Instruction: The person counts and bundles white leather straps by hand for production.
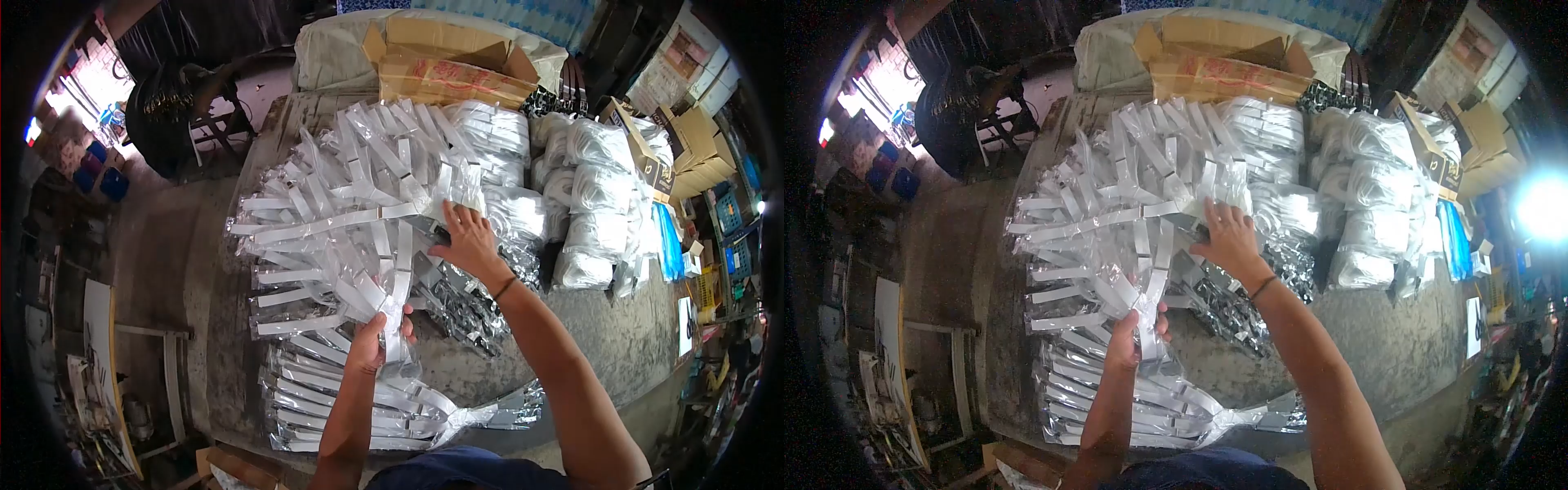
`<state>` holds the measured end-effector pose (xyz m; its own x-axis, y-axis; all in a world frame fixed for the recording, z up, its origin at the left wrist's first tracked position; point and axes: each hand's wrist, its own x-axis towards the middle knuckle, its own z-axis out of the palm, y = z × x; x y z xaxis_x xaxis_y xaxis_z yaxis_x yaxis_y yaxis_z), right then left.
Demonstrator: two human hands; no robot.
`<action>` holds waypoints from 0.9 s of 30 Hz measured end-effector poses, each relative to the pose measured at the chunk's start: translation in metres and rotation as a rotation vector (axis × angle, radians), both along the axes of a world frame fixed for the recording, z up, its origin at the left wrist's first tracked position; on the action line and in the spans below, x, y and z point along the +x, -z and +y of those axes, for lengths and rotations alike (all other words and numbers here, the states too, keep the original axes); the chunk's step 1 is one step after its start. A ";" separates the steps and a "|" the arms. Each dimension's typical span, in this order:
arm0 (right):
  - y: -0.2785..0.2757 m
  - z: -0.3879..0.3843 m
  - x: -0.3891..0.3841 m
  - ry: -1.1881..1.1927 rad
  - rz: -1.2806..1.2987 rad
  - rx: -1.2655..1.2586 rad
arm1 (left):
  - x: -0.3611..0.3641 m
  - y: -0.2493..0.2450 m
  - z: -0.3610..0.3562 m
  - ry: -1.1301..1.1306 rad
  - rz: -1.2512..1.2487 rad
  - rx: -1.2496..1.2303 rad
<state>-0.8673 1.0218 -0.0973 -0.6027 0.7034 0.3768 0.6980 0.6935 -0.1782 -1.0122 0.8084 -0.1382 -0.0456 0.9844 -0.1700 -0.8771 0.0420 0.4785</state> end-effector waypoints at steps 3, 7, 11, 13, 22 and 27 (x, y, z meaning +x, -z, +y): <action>0.002 0.017 -0.011 0.017 -0.071 -0.039 | -0.006 -0.011 -0.004 0.016 -0.035 0.104; 0.002 0.056 -0.021 0.043 -0.097 -0.167 | -0.025 -0.036 -0.019 -0.023 -0.039 0.296; -0.026 0.091 -0.020 0.114 -0.040 0.001 | -0.053 -0.039 -0.037 -0.041 -0.295 0.473; -0.039 0.109 -0.016 0.191 -0.163 0.032 | -0.064 -0.061 -0.046 -0.114 -0.339 0.615; -0.027 0.098 0.023 0.242 -0.400 -0.051 | -0.119 -0.164 -0.087 -0.564 -0.118 0.929; 0.002 0.044 0.016 0.014 0.149 -0.134 | -0.135 -0.202 -0.094 -0.870 -0.136 0.992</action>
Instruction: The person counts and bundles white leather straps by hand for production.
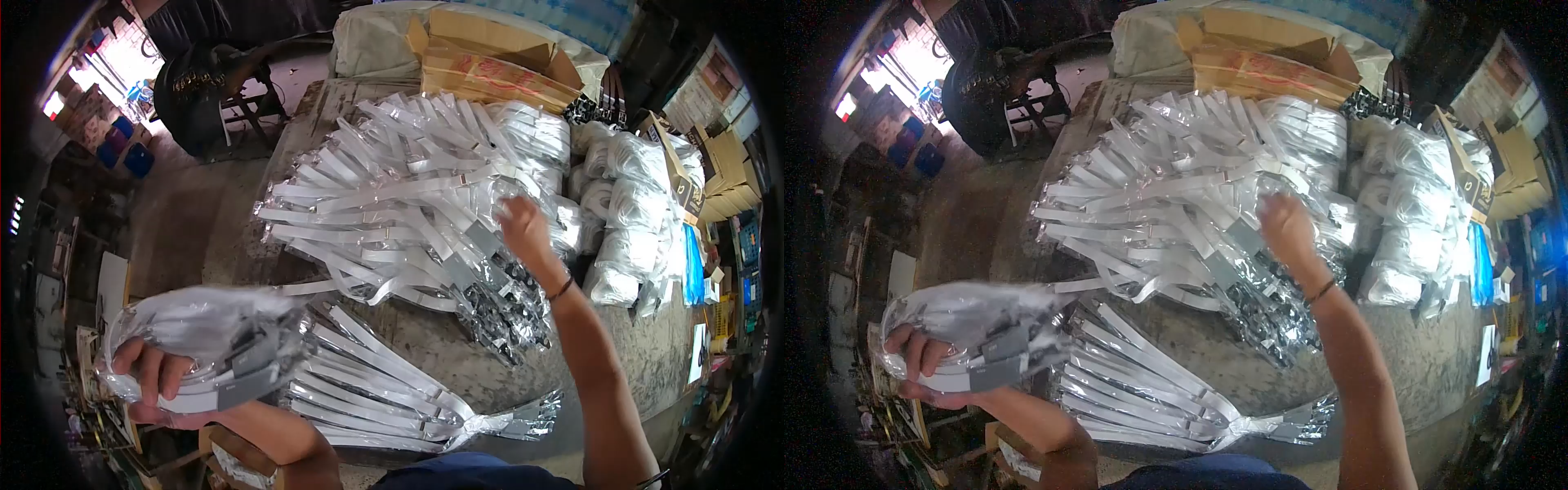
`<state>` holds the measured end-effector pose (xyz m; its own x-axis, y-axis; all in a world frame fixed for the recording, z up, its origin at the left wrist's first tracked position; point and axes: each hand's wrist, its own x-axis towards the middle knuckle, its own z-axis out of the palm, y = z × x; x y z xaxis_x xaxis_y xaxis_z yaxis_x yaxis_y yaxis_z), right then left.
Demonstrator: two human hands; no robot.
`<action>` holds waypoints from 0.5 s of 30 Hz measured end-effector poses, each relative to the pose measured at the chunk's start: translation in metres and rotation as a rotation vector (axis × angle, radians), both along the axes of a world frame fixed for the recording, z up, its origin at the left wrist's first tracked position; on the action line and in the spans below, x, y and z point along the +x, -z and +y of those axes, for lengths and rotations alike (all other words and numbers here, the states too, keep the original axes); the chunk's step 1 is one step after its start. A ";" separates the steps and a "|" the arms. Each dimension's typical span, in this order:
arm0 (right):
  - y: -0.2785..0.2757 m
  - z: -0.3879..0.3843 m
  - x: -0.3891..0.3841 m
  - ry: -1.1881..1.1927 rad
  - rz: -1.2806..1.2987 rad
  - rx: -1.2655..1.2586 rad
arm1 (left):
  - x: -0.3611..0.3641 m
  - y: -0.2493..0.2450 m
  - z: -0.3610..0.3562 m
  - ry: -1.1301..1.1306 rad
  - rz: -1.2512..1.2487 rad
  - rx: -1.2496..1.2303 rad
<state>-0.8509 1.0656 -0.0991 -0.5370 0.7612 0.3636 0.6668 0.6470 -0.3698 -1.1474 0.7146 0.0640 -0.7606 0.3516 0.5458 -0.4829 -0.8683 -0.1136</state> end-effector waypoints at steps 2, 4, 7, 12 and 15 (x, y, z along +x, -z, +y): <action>-0.004 -0.049 -0.020 -0.215 -0.159 0.051 | 0.000 0.000 0.003 0.047 0.137 -0.131; 0.034 -0.073 -0.036 -0.221 -0.092 0.086 | -0.004 0.019 0.008 0.116 0.241 -0.317; 0.024 -0.085 -0.053 -0.089 -0.068 0.118 | 0.014 0.048 0.028 0.283 0.170 -0.443; 0.027 -0.047 -0.056 0.055 -0.145 0.021 | 0.045 0.120 0.039 0.477 0.077 -0.736; 0.022 -0.033 -0.051 -0.055 -0.218 0.092 | 0.075 0.149 0.055 0.710 0.004 -0.837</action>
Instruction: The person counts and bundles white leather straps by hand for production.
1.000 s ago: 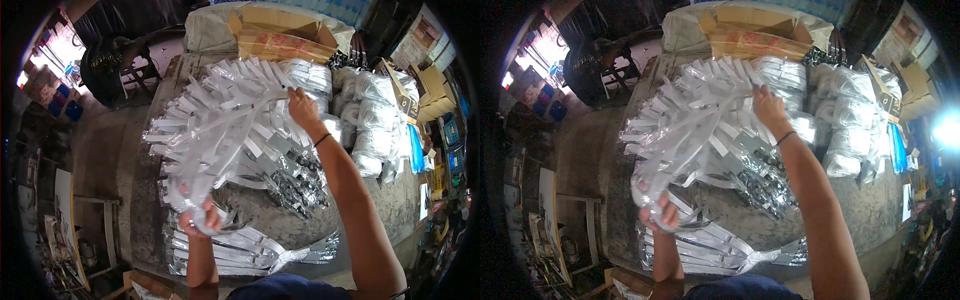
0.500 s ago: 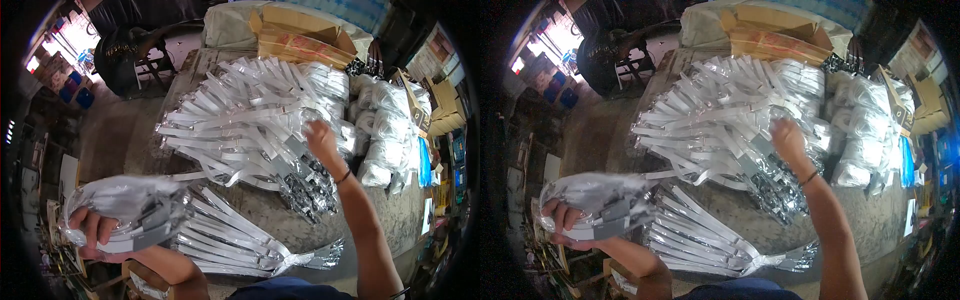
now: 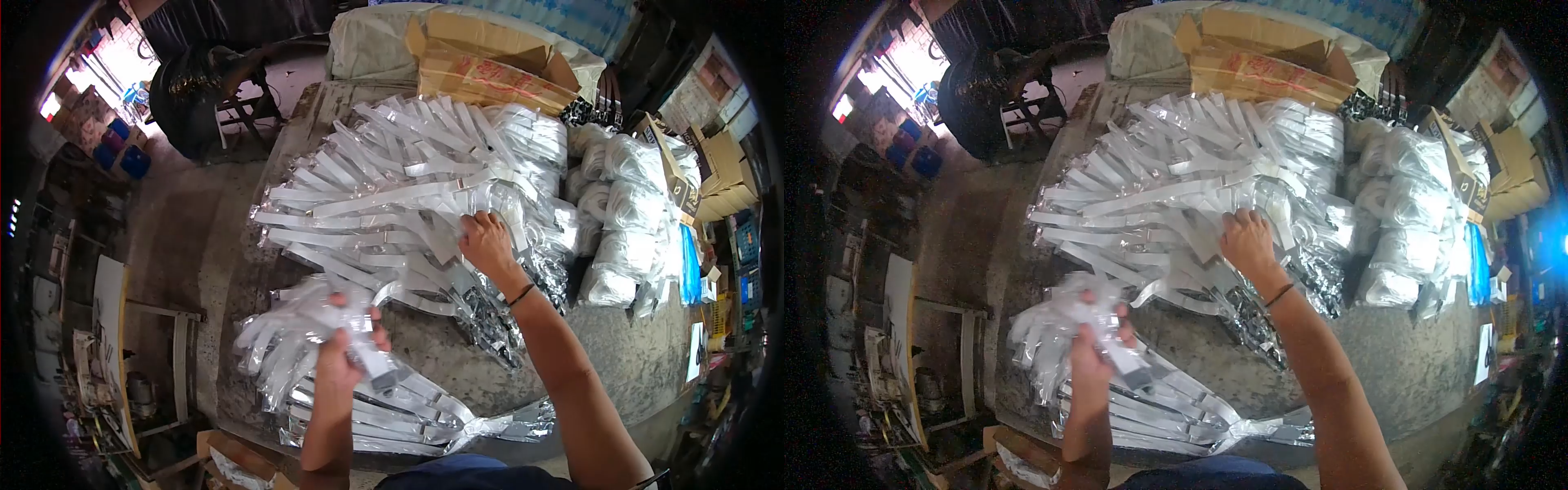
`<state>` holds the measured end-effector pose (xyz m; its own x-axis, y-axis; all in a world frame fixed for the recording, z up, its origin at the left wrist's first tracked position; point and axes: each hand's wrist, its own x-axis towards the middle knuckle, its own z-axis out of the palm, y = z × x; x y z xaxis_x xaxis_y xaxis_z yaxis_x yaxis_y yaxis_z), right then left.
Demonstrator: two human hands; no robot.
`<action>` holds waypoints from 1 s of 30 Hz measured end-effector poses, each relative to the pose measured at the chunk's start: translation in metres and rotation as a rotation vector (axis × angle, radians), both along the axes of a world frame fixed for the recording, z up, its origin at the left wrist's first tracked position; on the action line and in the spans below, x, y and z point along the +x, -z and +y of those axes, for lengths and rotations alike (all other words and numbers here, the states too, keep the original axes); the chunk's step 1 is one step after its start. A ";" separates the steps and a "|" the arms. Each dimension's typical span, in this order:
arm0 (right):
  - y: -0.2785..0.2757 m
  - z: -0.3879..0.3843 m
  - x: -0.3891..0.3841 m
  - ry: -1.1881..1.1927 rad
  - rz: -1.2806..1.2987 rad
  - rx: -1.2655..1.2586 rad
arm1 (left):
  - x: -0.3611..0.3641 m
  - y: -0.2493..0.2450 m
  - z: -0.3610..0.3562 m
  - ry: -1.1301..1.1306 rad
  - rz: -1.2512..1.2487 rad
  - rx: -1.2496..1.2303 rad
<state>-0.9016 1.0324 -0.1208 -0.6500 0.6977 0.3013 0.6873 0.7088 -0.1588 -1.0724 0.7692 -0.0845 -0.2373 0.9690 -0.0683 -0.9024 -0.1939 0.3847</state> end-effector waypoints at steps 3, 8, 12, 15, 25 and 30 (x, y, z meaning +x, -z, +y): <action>-0.010 0.007 0.007 -0.041 0.111 -0.040 | 0.022 0.025 0.018 0.130 -0.110 -0.195; -0.083 -0.052 0.024 -0.099 -0.260 -0.169 | 0.048 0.039 0.041 0.194 -0.078 -0.321; -0.089 -0.144 0.041 -0.408 -0.267 -0.248 | 0.052 0.043 0.058 0.218 -0.142 -0.372; -0.068 -0.186 0.046 -0.436 -0.170 -0.307 | 0.045 0.059 0.058 0.309 -0.091 -0.350; -0.048 -0.205 0.042 -0.369 -0.158 -0.476 | 0.035 0.085 0.051 0.358 -0.094 -0.110; -0.039 -0.188 0.046 -0.421 0.036 -0.540 | 0.030 0.085 0.048 0.352 -0.115 -0.159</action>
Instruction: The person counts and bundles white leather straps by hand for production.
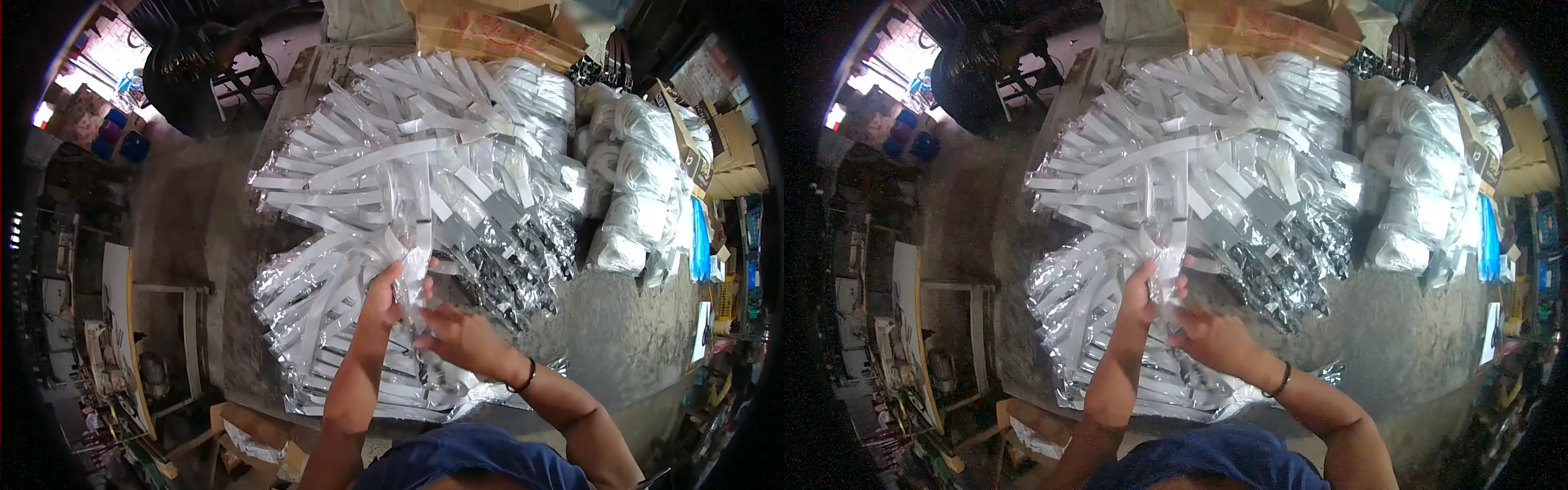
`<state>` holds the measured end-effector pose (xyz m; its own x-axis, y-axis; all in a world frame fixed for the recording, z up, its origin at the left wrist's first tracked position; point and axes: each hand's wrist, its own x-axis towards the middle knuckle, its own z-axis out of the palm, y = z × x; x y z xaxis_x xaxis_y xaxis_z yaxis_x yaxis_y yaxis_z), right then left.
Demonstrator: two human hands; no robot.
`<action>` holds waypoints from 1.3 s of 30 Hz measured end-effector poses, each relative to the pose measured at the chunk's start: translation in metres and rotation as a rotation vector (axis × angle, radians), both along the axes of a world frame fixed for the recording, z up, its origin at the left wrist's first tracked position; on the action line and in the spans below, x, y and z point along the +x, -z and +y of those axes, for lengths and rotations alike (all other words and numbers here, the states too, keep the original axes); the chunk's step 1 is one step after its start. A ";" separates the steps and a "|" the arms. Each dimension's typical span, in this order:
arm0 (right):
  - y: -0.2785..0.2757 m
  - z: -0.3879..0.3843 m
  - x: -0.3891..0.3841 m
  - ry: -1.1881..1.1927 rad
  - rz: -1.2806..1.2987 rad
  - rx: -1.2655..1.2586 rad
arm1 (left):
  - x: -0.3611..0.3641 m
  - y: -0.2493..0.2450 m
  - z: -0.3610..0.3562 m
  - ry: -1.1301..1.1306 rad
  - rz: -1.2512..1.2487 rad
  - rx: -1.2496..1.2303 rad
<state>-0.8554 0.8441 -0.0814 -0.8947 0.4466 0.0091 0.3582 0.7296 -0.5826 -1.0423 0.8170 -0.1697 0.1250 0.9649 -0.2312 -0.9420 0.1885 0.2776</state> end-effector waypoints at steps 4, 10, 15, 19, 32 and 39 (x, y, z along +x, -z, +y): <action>0.020 0.062 -0.011 0.216 0.154 0.076 | -0.012 -0.014 -0.029 -0.130 -0.005 0.055; 0.043 0.115 -0.065 0.428 -0.038 0.441 | -0.036 -0.076 -0.069 -0.213 -0.149 0.722; 0.050 0.131 -0.077 0.464 -0.104 0.448 | -0.043 -0.155 -0.103 -0.515 0.036 0.847; -0.005 0.124 -0.057 0.414 -0.147 0.233 | -0.021 -0.145 -0.117 -0.499 0.074 0.386; -0.049 -0.102 0.093 0.352 -0.155 0.037 | 0.125 -0.036 -0.063 0.058 -0.133 -0.152; -0.037 -0.134 0.094 0.427 -0.134 0.073 | 0.135 -0.045 -0.069 0.090 0.199 -0.149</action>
<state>-0.7609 0.7098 -0.0444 -0.6258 0.7785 -0.0490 0.7046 0.5372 -0.4636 -0.9071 0.7482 -0.1252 0.1468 0.9055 -0.3981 -0.8493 0.3217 0.4186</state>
